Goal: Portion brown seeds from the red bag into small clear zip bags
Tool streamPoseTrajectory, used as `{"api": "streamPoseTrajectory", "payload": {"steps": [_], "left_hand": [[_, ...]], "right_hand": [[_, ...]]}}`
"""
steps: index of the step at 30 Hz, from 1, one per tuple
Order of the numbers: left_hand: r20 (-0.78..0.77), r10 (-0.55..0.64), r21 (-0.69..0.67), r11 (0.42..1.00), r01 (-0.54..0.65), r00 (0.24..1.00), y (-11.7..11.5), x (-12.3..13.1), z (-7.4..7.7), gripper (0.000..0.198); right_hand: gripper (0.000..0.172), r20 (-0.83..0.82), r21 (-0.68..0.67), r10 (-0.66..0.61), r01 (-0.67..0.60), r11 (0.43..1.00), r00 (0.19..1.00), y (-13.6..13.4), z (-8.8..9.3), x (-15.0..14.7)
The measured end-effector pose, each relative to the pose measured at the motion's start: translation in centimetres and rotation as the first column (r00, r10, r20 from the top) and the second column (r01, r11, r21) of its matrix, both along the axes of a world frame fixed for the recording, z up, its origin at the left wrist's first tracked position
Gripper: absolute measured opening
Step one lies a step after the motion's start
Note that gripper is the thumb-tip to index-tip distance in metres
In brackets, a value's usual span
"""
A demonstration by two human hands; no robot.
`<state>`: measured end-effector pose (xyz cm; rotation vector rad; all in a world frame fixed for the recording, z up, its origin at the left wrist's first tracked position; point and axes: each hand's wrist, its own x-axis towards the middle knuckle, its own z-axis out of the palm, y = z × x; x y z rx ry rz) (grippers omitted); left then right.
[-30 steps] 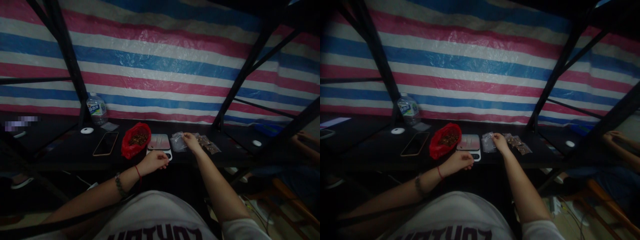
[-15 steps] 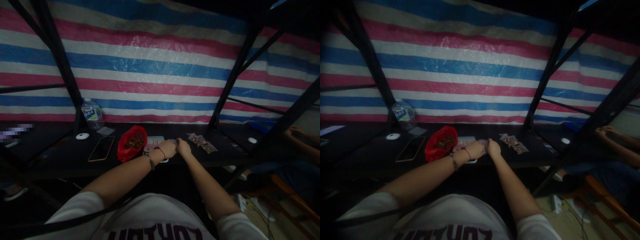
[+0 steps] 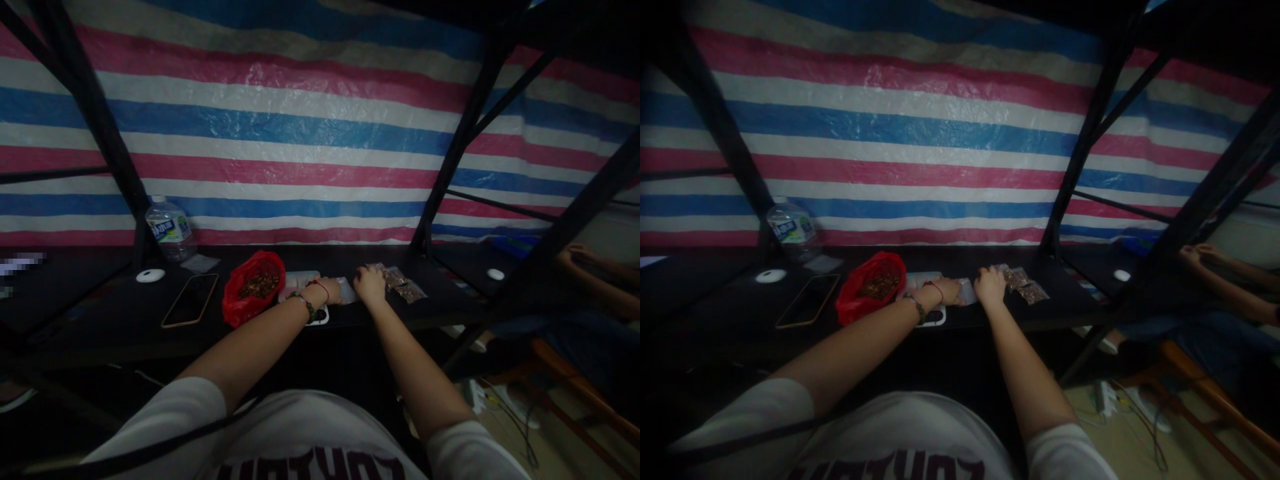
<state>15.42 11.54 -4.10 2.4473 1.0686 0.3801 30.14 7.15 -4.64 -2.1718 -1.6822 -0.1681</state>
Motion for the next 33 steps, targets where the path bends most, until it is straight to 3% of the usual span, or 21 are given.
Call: {"api": "streamPoseTrajectory", "payload": {"steps": [4,8,11,13,15,18,21,26,30,33], "left_hand": [[-0.097,0.060,0.009,0.998,-0.059,0.993,-0.3,0.0,0.9,0.032],[-0.045,0.051,0.072,0.996,-0.047,0.998,-1.3,-0.3,2.0,0.044],[0.020,0.031,0.142,0.989,-0.033,0.999,-2.0,-0.6,3.1,0.049],[0.084,0.028,0.169,0.985,-0.042,0.996,-2.3,-0.9,4.0,0.046],[0.203,0.067,0.132,0.987,-0.095,0.977,-2.5,-1.5,4.9,0.045],[0.378,0.192,-0.067,0.981,-0.180,0.906,-2.7,-2.6,6.5,0.045],[0.480,0.223,-0.255,0.961,-0.108,0.848,-3.0,-4.4,8.1,0.035],[0.579,0.181,-0.419,0.903,0.100,0.795,-4.7,-9.3,9.9,0.021],[0.569,0.199,-0.548,0.815,0.188,0.798,-6.5,-13.3,9.5,0.027],[0.602,0.217,-0.537,0.822,0.188,0.769,-7.4,-15.1,8.9,0.028]], "right_hand": [[0.045,-0.031,0.047,-0.230,0.231,0.972,0.973,-0.4,0.4,4.0],[0.044,-0.050,-0.095,-0.256,0.250,0.963,0.965,-0.3,-0.4,6.3],[0.044,-0.095,-0.063,-0.132,0.126,0.990,0.987,0.1,-0.2,6.0],[0.047,-0.159,0.027,0.009,-0.005,1.000,0.987,0.3,0.6,5.2],[0.049,-0.221,0.166,0.186,-0.151,0.974,0.957,0.3,1.8,4.0],[0.049,-0.269,0.385,0.472,-0.355,0.852,0.840,-0.3,3.8,1.6],[0.050,-0.262,0.501,0.665,-0.490,0.713,0.700,-1.7,5.6,-0.9],[0.047,-0.220,0.511,0.783,-0.615,0.600,0.581,-4.2,7.3,-4.7],[0.043,-0.282,0.460,0.828,-0.689,0.561,0.485,-4.9,6.9,-7.0],[0.044,-0.367,0.454,0.830,-0.697,0.555,0.421,-5.1,6.3,-8.2]]}}
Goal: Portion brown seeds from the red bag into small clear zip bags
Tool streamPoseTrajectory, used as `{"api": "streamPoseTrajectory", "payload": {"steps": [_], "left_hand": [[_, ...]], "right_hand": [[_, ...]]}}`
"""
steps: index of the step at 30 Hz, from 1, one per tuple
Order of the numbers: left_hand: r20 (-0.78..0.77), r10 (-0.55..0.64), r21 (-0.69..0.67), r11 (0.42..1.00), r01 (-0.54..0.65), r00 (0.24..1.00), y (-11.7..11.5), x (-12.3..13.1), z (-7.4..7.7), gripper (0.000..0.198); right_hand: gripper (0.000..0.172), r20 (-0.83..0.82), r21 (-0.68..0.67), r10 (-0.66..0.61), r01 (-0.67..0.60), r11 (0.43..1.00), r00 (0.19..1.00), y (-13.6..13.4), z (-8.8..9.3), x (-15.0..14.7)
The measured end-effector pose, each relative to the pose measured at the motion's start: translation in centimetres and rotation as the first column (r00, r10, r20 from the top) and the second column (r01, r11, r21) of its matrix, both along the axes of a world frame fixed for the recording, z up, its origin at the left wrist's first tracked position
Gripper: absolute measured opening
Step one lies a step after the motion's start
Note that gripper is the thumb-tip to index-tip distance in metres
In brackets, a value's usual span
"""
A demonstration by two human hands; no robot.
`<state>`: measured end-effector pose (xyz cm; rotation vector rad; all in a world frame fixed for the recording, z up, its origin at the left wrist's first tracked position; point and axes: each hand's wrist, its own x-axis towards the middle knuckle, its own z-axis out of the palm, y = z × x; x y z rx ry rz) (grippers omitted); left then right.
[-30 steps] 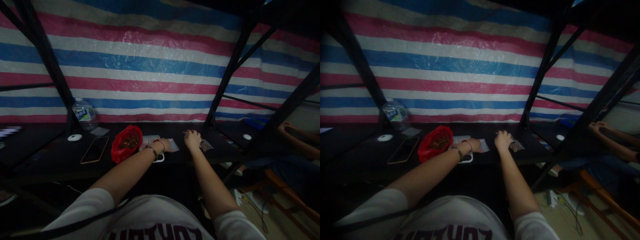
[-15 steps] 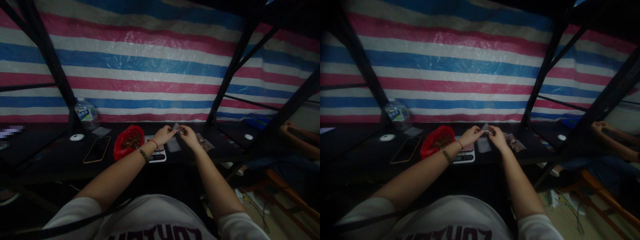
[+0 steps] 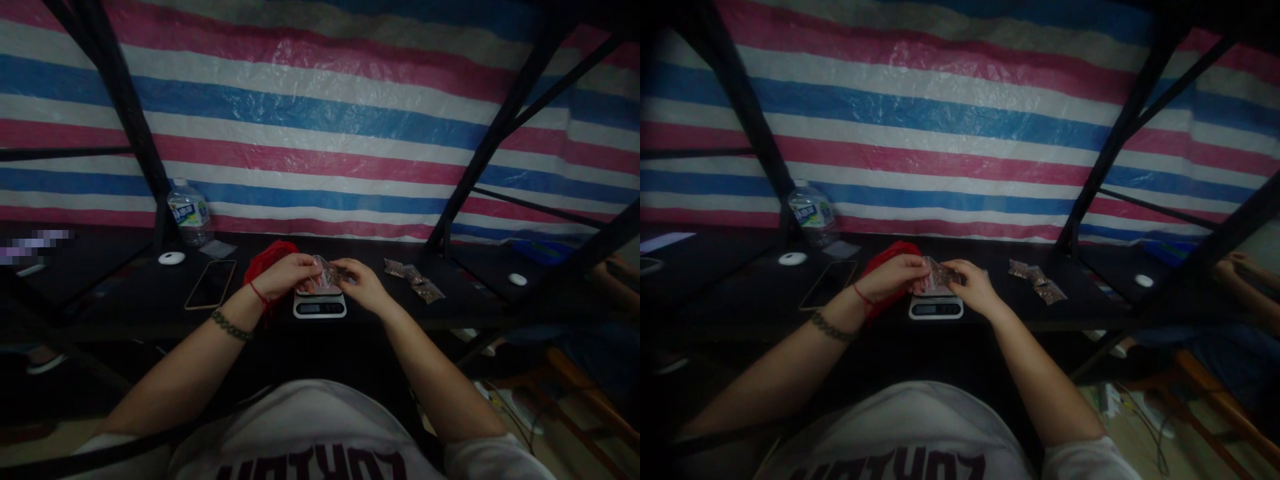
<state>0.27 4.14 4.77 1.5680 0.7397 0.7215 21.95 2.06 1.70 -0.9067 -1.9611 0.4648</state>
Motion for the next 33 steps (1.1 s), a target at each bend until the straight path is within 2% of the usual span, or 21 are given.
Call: {"api": "streamPoseTrajectory", "payload": {"steps": [3,6,9,10,12,15,17,18,20,21,23,25,28,33], "left_hand": [[0.072,0.085,0.023,0.996,-0.087,0.994,-0.6,-0.8,-0.5,0.030],[0.076,0.129,0.055,0.989,-0.134,0.989,-1.5,-0.7,-0.7,0.031],[0.048,0.094,0.114,0.989,-0.099,0.994,-2.5,0.0,-0.8,0.031],[0.036,0.078,0.136,0.987,-0.083,0.996,-2.7,0.2,-0.8,0.031],[0.023,0.076,0.172,0.982,-0.079,0.997,-2.8,0.2,-0.7,0.034],[0.026,0.230,0.236,0.944,-0.229,0.973,-1.8,-0.6,-0.4,0.040],[-0.071,0.363,0.370,0.875,-0.313,0.929,-0.5,-1.5,-0.4,0.041],[-0.167,0.403,0.475,0.833,-0.285,0.900,0.1,-1.9,-0.5,0.039],[-0.368,0.416,0.630,0.769,-0.106,0.832,1.4,-2.3,-1.0,0.028],[-0.448,0.396,0.664,0.748,0.002,0.802,1.9,-2.2,-1.4,0.024],[-0.588,0.368,0.668,0.723,0.176,0.720,2.8,-1.7,-2.1,0.022],[-0.687,0.371,0.639,0.718,0.275,0.625,3.4,-1.0,-2.8,0.022],[-0.752,0.402,0.610,0.724,0.322,0.523,4.1,-0.3,-3.6,0.018],[-0.759,0.440,0.618,0.718,0.319,0.480,4.4,0.1,-4.7,0.018]], "right_hand": [[0.040,-0.106,-0.038,0.003,-0.007,0.999,0.994,-0.8,0.1,-0.9],[0.032,-0.189,-0.164,0.021,-0.053,0.985,0.982,-2.0,0.5,-2.2],[0.048,-0.194,-0.294,0.040,-0.097,0.951,0.980,-3.1,0.5,-3.7],[0.049,-0.194,-0.304,0.025,-0.084,0.949,0.981,-3.3,0.4,-4.1],[0.040,-0.212,-0.292,-0.024,-0.040,0.956,0.977,-3.3,0.3,-4.4],[0.028,-0.320,-0.309,-0.106,0.002,0.951,0.941,-2.8,0.8,-3.4],[0.028,-0.416,-0.329,-0.184,0.041,0.943,0.890,-2.4,1.5,-2.0],[0.029,-0.460,-0.332,-0.219,0.062,0.941,0.861,-2.3,2.0,-1.2],[0.029,-0.531,-0.323,-0.271,0.104,0.941,0.803,-2.1,2.9,0.3],[0.030,-0.558,-0.317,-0.290,0.123,0.940,0.778,-2.1,3.3,0.9],[0.030,-0.586,-0.302,-0.315,0.159,0.940,0.747,-2.0,3.9,1.9],[0.030,-0.582,-0.284,-0.322,0.185,0.941,0.746,-2.0,4.1,2.5],[0.030,-0.562,-0.262,-0.323,0.206,0.943,0.762,-1.8,4.1,2.9],[0.031,-0.542,-0.275,-0.338,0.218,0.936,0.769,-1.3,3.7,3.3]]}}
